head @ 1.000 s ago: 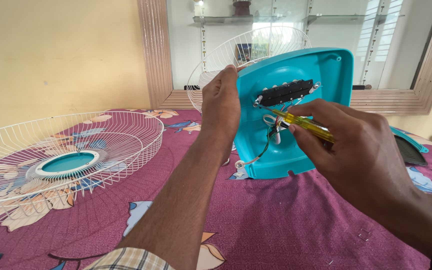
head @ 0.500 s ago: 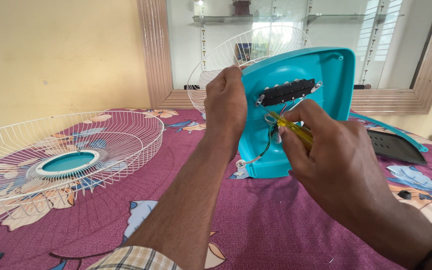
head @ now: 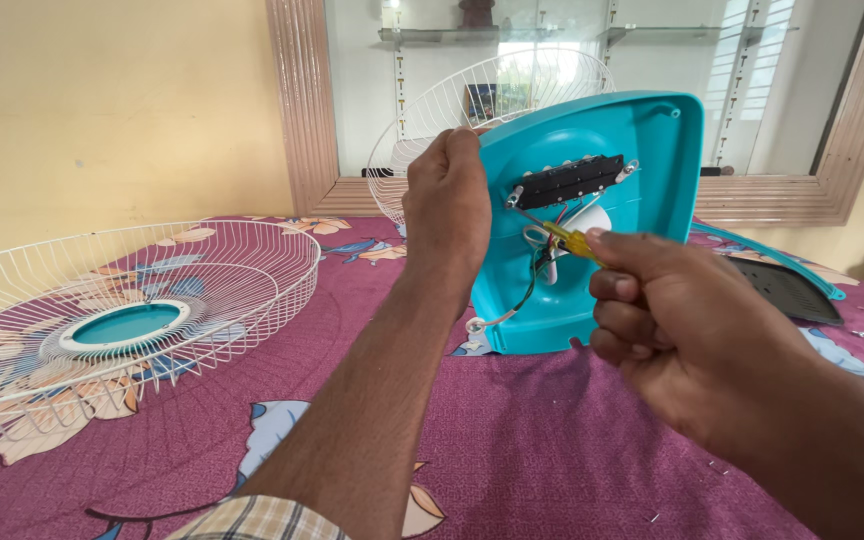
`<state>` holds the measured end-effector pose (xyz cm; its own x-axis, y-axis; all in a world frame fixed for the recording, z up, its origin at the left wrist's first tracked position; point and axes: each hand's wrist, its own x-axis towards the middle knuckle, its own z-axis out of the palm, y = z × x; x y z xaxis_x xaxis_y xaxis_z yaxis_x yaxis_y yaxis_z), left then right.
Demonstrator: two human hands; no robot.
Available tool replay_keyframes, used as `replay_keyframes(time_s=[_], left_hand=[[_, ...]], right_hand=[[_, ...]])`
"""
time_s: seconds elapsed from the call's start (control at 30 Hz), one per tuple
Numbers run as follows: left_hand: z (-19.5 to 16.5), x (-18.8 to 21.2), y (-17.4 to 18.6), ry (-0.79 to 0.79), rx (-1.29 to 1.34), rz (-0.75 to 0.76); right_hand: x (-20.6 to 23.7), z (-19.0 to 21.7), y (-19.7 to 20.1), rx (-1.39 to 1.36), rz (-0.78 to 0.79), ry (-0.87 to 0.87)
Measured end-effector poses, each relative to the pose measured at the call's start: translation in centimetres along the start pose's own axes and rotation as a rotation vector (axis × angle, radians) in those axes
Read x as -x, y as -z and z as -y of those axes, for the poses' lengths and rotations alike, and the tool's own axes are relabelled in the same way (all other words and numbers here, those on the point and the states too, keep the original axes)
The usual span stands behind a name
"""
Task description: The person uses a screwdriver to tighten screws on the internal switch assembly of a teal fan housing. The fan cage and other components are visible on the table, but the person works only on the housing's wiring and switch.
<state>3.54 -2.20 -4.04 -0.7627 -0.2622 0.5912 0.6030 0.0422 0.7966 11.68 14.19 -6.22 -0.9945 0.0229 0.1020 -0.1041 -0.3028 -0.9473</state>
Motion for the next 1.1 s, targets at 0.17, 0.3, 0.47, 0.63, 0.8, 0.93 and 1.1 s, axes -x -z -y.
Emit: replay_keyframes(time_s=[0.17,0.3,0.47,0.63,0.8,0.93,1.1], left_hand=[[0.5,-0.2,0.0,-0.025,0.011,-0.016],[1.0,-0.5,0.2,-0.109,0.104,0.013],[1.5,-0.8,0.0,-0.118,0.110,-0.008],[1.8,-0.8,-0.1,-0.164,0.123,-0.009],[1.5,-0.7,0.0,-0.097,0.051,-0.034],[1.4,-0.6,0.0,-0.146,0.129,0.009],[1.4,-0.7,0.0,-0.137,0.091,0.019]], right_hand=[[-1.5,-1.3,1.0,-0.379,0.047,-0.247],[-2.5,-1.3,2.6,-0.488,0.243,-0.366],[-2.2,-0.4,4.0,-0.400,0.308,-0.387],[-0.9,0.4,3.3,0.022,0.103,-0.129],[1.0,1.3,1.9,0.691,0.017,0.405],[2.1,1.5,1.2,1.150,-0.193,0.733],[2.6,1.1,0.6,1.228,-0.134,0.976]])
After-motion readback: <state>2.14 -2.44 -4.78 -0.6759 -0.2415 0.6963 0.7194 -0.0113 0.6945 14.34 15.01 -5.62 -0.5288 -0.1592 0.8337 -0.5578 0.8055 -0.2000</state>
